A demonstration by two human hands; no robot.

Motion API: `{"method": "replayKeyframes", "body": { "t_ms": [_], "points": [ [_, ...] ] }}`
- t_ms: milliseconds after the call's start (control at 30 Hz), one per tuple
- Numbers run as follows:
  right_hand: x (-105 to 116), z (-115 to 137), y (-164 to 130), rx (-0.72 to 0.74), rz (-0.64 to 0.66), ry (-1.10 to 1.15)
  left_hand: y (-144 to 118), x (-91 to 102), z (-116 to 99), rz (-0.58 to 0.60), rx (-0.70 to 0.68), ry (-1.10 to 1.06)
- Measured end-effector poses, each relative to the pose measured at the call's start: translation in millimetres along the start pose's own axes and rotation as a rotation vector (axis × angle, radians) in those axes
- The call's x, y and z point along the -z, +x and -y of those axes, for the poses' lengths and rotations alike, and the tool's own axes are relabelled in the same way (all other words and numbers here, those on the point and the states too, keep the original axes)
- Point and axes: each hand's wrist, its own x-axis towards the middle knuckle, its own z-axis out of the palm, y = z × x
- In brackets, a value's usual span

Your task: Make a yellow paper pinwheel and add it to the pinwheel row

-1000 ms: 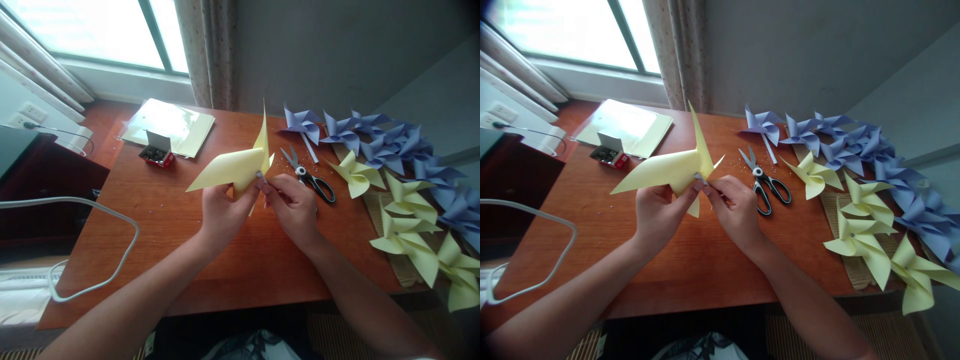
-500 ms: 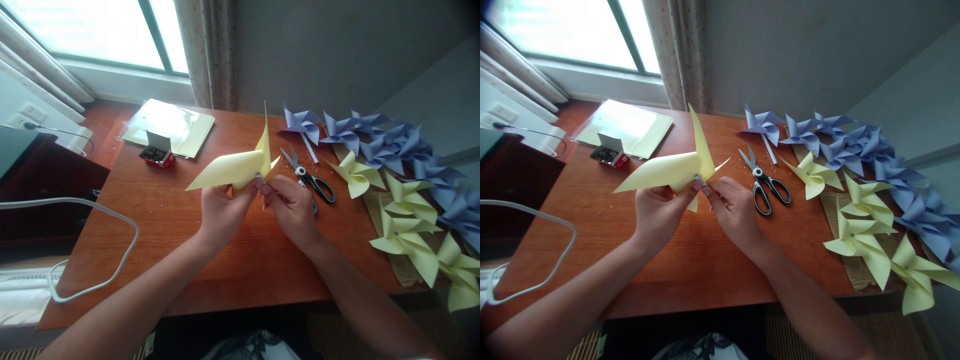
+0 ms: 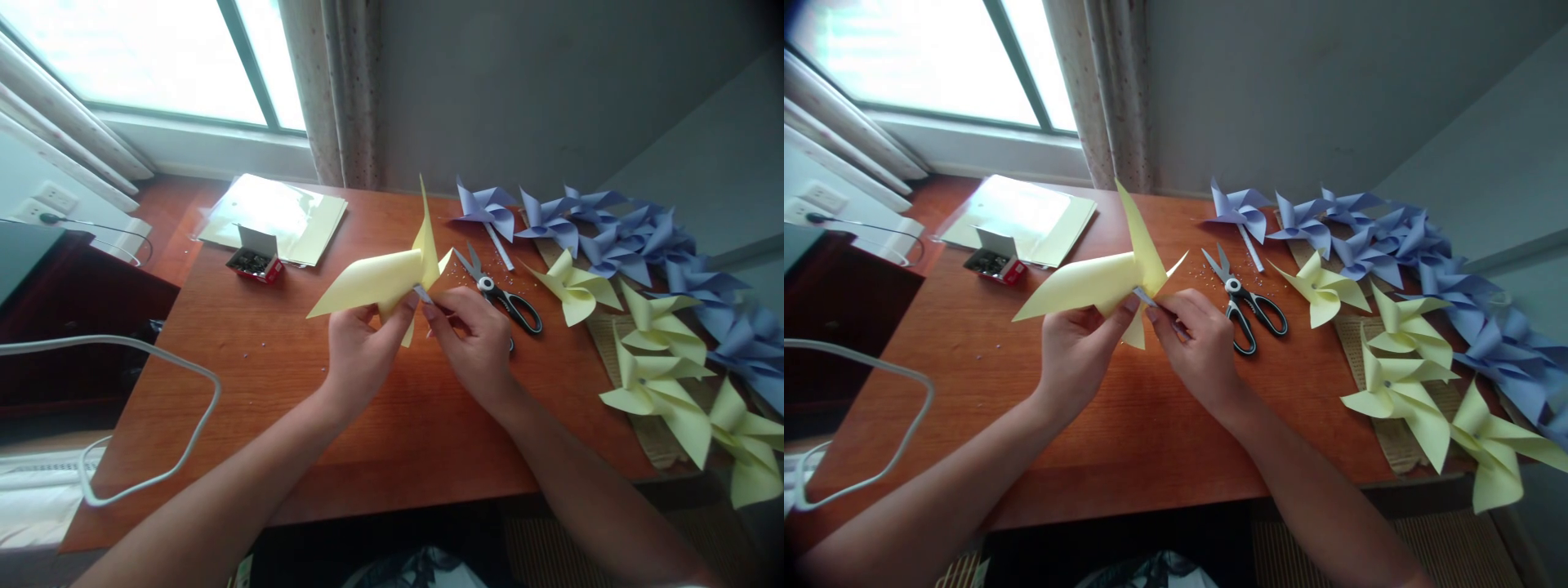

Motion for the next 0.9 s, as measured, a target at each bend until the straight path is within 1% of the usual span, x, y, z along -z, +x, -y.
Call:
{"method": "replayKeyframes", "body": {
  "t_ms": [167,333,433,500,600,667,767,833,900],
  "points": [
    [-1.0,1.5,0.0,-0.017,-0.048,0.037,1.5,0.7,0.6,0.013,0.029,-0.062],
    [1.5,4.2,2.0,0.071,-0.067,-0.049,-0.4,-0.2,-0.1,0.025,0.052,-0.073],
    [2.8,3.9,2.7,0.092,-0.078,-0.087,-2.9,-2.7,-1.5,0.033,0.061,-0.154],
    [3.2,2.9,3.2,0.097,-0.087,-0.095,-4.3,-4.9,-2.7,0.055,0.068,-0.214],
    [3.5,1.6,4.0,0.101,-0.104,-0.094,-5.7,-7.2,-3.6,0.124,0.074,-0.248],
    [4.0,1.4,4.6,0.107,-0.109,-0.09,-6.5,-7.3,-2.4,0.16,0.048,-0.236],
    [5.3,1.8,5.4,0.099,-0.099,-0.074,-7.6,-5.8,1.1,0.16,-0.001,-0.148],
    [6.1,1.7,5.9,0.074,-0.092,-0.059,-8.2,-4.1,3.0,0.162,-0.022,-0.088],
    [6.3,0.7,6.7,0.039,-0.094,-0.026,-8.5,-2.1,3.6,0.193,-0.036,-0.06]
  ]
}}
